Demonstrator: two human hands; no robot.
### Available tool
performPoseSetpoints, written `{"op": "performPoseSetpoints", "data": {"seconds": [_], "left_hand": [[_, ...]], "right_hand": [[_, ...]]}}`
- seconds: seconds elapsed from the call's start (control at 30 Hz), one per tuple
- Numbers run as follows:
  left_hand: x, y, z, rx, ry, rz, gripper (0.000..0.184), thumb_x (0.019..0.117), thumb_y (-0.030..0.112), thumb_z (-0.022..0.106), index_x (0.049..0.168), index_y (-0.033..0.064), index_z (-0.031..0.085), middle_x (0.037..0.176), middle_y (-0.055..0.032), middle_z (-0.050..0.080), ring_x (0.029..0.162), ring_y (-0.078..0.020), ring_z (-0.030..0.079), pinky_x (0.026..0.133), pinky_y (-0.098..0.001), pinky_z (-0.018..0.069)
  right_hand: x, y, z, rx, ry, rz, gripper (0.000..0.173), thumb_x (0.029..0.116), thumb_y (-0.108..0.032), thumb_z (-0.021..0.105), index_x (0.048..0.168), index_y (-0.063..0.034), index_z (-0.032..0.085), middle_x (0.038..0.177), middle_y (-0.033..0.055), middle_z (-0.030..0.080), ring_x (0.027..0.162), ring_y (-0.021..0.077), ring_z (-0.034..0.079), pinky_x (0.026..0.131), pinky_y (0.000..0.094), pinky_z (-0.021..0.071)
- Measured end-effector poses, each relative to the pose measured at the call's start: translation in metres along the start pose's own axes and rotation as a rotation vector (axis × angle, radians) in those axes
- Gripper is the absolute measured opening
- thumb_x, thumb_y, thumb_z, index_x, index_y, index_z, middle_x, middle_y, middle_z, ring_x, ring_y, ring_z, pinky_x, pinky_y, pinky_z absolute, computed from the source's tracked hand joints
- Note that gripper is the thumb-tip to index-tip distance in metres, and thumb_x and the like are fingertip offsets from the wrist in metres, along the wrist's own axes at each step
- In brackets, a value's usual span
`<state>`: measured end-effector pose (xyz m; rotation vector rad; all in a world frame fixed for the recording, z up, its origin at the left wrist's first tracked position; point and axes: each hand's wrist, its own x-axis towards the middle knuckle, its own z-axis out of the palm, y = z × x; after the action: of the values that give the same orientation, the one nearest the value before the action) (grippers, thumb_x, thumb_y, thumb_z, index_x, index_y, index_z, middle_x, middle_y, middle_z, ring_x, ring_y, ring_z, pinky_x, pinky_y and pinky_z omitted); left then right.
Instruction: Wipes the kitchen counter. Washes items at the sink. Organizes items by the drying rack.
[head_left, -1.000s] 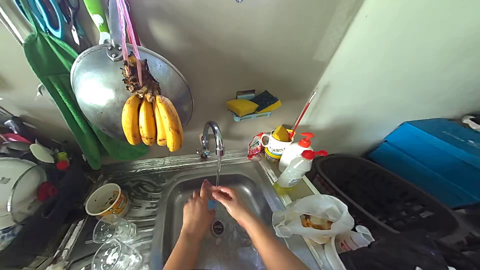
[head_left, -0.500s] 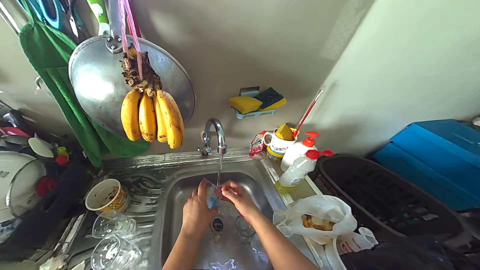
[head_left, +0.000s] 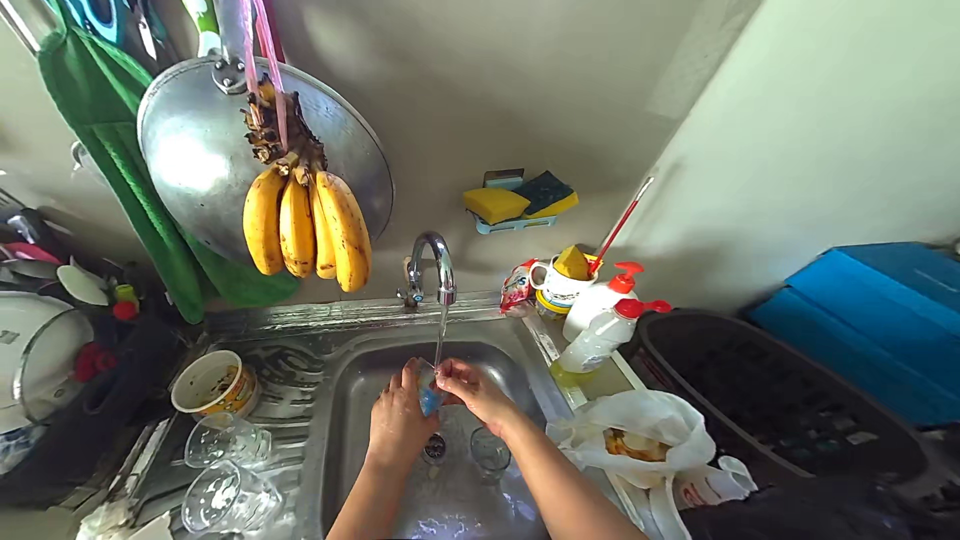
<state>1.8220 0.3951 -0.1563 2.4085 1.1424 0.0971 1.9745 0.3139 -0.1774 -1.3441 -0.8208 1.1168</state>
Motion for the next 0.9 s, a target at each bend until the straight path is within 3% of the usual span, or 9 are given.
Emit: {"op": "performPoseSetpoints", "data": {"seconds": [0.07, 0.2, 0.33, 0.47, 0.63, 0.73, 0.77, 0.83, 0.9], "left_hand": [[0.000, 0.001, 0.001, 0.034, 0.004, -0.003, 0.090, 0.0806, 0.038, 0.077, 0.158, 0.0170, 0.037, 0.141, -0.0149, 0.059, 0.118, -0.0337, 0.064, 0.096, -0.0509, 0.0542], [-0.002, 0.003, 0.003, 0.066, 0.046, 0.005, 0.089, 0.0832, 0.036, 0.077, 0.160, 0.0208, 0.035, 0.142, -0.0166, 0.057, 0.121, -0.0369, 0.062, 0.098, -0.0526, 0.0523], [-0.002, -0.013, -0.009, -0.153, 0.046, -0.061, 0.092, 0.0776, 0.044, 0.082, 0.154, 0.0155, 0.041, 0.135, -0.0146, 0.063, 0.114, -0.0329, 0.067, 0.096, -0.0536, 0.0546], [-0.004, -0.021, -0.013, -0.150, 0.015, -0.093, 0.093, 0.0769, 0.046, 0.081, 0.154, 0.0136, 0.040, 0.133, -0.0146, 0.064, 0.111, -0.0320, 0.068, 0.095, -0.0522, 0.0547], [-0.005, -0.012, -0.002, -0.166, -0.021, -0.050, 0.093, 0.0758, 0.046, 0.082, 0.153, 0.0124, 0.041, 0.134, -0.0134, 0.063, 0.114, -0.0300, 0.067, 0.097, -0.0505, 0.0544], [0.002, -0.019, 0.011, -0.795, -0.172, 0.016, 0.089, 0.0749, 0.034, 0.086, 0.146, 0.0037, 0.042, 0.122, -0.0133, 0.067, 0.110, -0.0217, 0.068, 0.096, -0.0409, 0.0568], [0.004, -0.022, 0.016, -1.101, -0.246, 0.010, 0.086, 0.0773, 0.028, 0.084, 0.145, 0.0008, 0.039, 0.119, -0.0154, 0.067, 0.105, -0.0225, 0.069, 0.091, -0.0404, 0.0596], [0.008, -0.024, 0.022, -1.375, -0.265, 0.002, 0.090, 0.0775, 0.024, 0.083, 0.148, 0.0002, 0.032, 0.117, -0.0171, 0.067, 0.100, -0.0242, 0.071, 0.085, -0.0415, 0.0621], [0.013, -0.026, 0.028, -1.309, -0.177, 0.102, 0.095, 0.0748, 0.010, 0.084, 0.149, -0.0013, 0.025, 0.127, -0.0168, 0.062, 0.112, -0.0199, 0.067, 0.096, -0.0368, 0.0582]], "right_hand": [[0.002, -0.003, 0.005, -0.062, 0.019, 0.003, 0.025, 0.1006, -0.017, 0.057, 0.119, -0.0019, 0.065, 0.113, 0.0088, 0.070, 0.101, 0.0174, 0.069, 0.087, 0.0359, 0.0594], [0.008, -0.007, 0.025, -0.287, 0.264, -0.021, 0.027, 0.1040, -0.026, 0.058, 0.099, -0.0043, 0.074, 0.089, 0.0059, 0.073, 0.085, 0.0141, 0.071, 0.081, 0.0354, 0.0588], [0.001, -0.002, 0.008, -0.048, 0.157, -0.095, 0.023, 0.1009, -0.019, 0.064, 0.111, 0.0004, 0.070, 0.108, 0.0115, 0.072, 0.101, 0.0212, 0.070, 0.090, 0.0400, 0.0608], [-0.003, 0.009, -0.009, 0.063, 0.202, -0.169, 0.016, 0.0994, -0.009, 0.063, 0.109, 0.0020, 0.068, 0.115, 0.0146, 0.069, 0.106, 0.0265, 0.069, 0.094, 0.0442, 0.0605], [0.000, -0.009, 0.014, -0.419, 0.116, -0.147, 0.027, 0.0990, -0.027, 0.067, 0.111, -0.0028, 0.073, 0.105, 0.0076, 0.074, 0.100, 0.0145, 0.071, 0.094, 0.0337, 0.0580], [0.008, -0.002, 0.027, -0.319, 0.300, -0.170, 0.034, 0.0999, -0.033, 0.064, 0.081, -0.0051, 0.069, 0.071, 0.0024, 0.062, 0.068, 0.0105, 0.059, 0.068, 0.0306, 0.0511], [0.010, 0.007, 0.026, -0.168, 0.358, -0.193, 0.030, 0.0988, -0.031, 0.065, 0.081, -0.0068, 0.067, 0.075, 0.0014, 0.061, 0.072, 0.0102, 0.058, 0.069, 0.0295, 0.0498], [0.009, 0.015, 0.024, -0.006, 0.305, -0.143, 0.037, 0.0952, -0.030, 0.069, 0.122, -0.0045, 0.065, 0.117, 0.0104, 0.067, 0.108, 0.0192, 0.064, 0.095, 0.0384, 0.0551], [0.002, 0.013, 0.031, -0.036, 0.172, -0.024, 0.084, 0.0858, -0.034, 0.080, 0.153, -0.0083, 0.037, 0.135, 0.0142, 0.060, 0.121, 0.0211, 0.062, 0.102, 0.0403, 0.0541]]}}
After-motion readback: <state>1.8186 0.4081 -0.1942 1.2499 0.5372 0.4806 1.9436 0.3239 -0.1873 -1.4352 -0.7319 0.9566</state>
